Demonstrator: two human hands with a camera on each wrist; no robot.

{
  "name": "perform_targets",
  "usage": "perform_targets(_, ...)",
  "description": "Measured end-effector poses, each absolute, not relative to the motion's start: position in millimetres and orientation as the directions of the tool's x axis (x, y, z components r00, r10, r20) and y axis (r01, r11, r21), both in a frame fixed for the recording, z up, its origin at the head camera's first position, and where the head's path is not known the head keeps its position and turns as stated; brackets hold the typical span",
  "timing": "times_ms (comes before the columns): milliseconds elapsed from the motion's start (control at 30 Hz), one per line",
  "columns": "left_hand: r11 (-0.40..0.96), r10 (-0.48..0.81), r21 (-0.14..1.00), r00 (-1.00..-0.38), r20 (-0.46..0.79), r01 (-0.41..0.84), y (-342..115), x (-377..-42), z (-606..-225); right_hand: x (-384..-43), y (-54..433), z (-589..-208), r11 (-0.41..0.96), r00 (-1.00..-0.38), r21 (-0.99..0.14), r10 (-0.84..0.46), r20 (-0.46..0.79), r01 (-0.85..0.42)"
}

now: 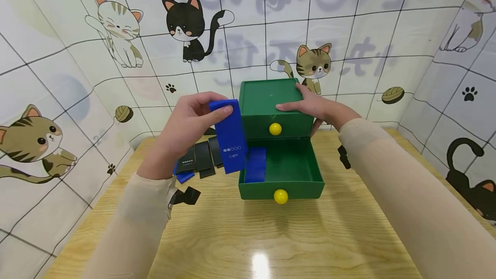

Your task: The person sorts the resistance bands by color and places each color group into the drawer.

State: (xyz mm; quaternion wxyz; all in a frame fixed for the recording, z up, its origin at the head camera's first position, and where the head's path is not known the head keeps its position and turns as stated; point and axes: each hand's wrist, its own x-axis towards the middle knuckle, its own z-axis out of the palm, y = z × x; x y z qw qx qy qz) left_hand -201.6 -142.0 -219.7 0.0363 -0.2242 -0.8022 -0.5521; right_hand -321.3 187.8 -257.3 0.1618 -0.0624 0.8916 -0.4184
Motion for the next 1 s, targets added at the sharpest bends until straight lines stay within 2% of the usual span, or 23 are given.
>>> perform_targets(300, 0.315, 0.427, 0.854, -0.865, 0.262, 0.414, -103.0, -200.8, -239.0, -322.6, 189.1, -262.0, 0.649, -0.942, -0.761, -0.244, -0.233, 0.02)
perform_targets(700, 0.216, 0.591, 0.857, -0.761, 0.266, 0.467, -73.9, -170.1, -228.7, -323.0, 188.2, -260.9, 0.65, -0.945, -0.76, -0.242, -0.22, 0.01)
perform_targets(867, 0.284, 0.586, 0.816, -0.765, 0.267, 0.503, -62.9, -182.5, -245.4, -323.0, 188.4, -260.4, 0.65, -0.945, -0.76, -0.242, -0.22, 0.011)
perform_targets(1000, 0.428, 0.55, 0.737, -0.798, 0.246, 0.522, -55.9, -206.5, -272.4, -322.9, 189.4, -260.7, 0.651, -0.946, -0.759, -0.24, -0.219, 0.011)
